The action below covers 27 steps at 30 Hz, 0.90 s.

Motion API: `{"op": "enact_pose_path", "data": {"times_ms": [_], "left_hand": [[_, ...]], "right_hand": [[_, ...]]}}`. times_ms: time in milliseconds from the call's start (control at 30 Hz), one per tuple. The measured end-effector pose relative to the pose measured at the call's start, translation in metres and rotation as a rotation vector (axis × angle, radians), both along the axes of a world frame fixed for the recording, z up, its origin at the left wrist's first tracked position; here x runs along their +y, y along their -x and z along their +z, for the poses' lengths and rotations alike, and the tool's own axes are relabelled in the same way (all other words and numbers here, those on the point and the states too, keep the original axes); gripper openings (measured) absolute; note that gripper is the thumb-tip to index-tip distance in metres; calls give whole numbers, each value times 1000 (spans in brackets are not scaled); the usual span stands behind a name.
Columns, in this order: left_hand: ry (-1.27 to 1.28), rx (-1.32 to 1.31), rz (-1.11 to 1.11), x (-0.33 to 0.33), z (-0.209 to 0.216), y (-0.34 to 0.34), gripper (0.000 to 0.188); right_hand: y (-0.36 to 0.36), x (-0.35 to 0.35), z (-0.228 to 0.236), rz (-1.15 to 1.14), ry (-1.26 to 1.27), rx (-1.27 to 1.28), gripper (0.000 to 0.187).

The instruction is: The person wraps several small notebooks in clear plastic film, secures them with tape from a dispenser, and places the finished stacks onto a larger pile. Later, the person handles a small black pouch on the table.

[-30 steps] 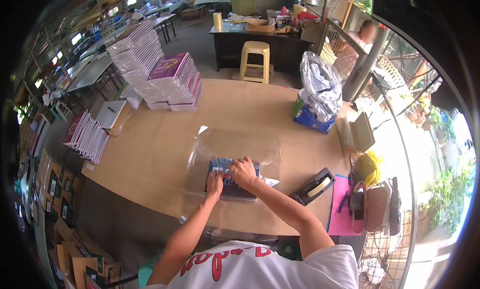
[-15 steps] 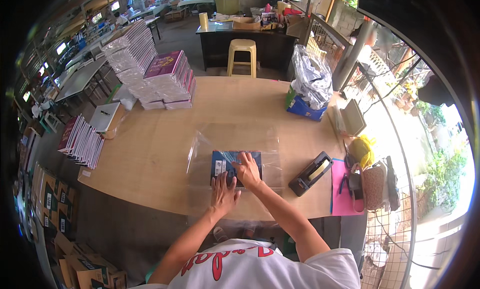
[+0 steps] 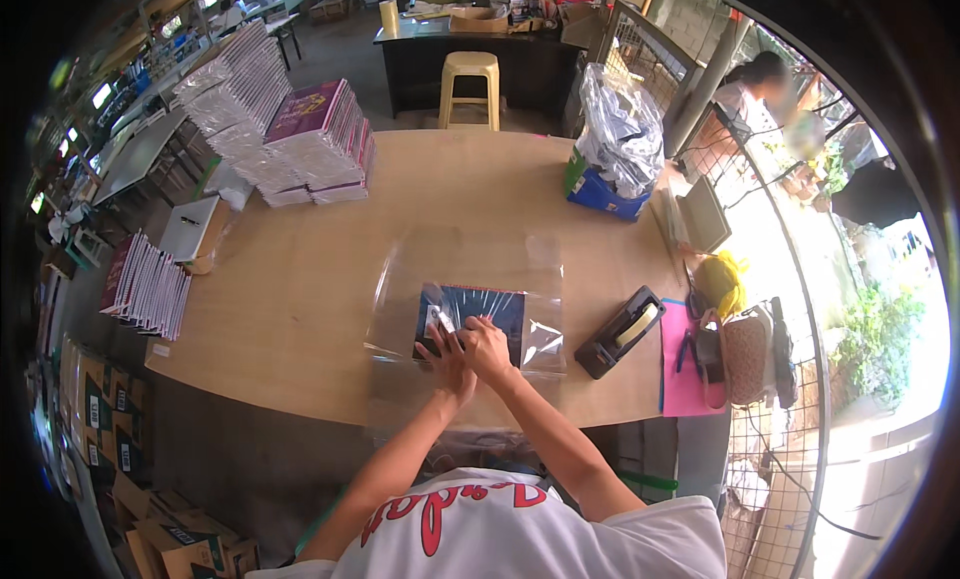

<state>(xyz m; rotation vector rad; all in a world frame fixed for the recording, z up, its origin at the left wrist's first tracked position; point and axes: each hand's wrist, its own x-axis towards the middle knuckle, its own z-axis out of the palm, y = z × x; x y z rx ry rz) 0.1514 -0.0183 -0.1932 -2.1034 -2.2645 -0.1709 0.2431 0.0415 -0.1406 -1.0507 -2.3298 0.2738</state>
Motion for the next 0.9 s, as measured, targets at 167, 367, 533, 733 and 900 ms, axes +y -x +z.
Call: {"op": "enact_pose_path", "data": {"times_ms": [167,367,533,733,900], "left_hand": [[7,81,-13,2,-4,-1,76],[0,-229,-201,-26,52,33,77],[-508,-161,-344,16,117,90,33],[-318,-257,-426,7,57,176,20],[-482,-501,-401,-27,60,83,40]], "right_hand": [[4,4,-8,34,33,-65,10],[-19,-10,5,79,136,-230,29],[-18,-33,5,-15,136,-405,80],[-13,-37,-10,-26,110,-296,75],[-10,-41,-13,-25,81,-274,64]]}}
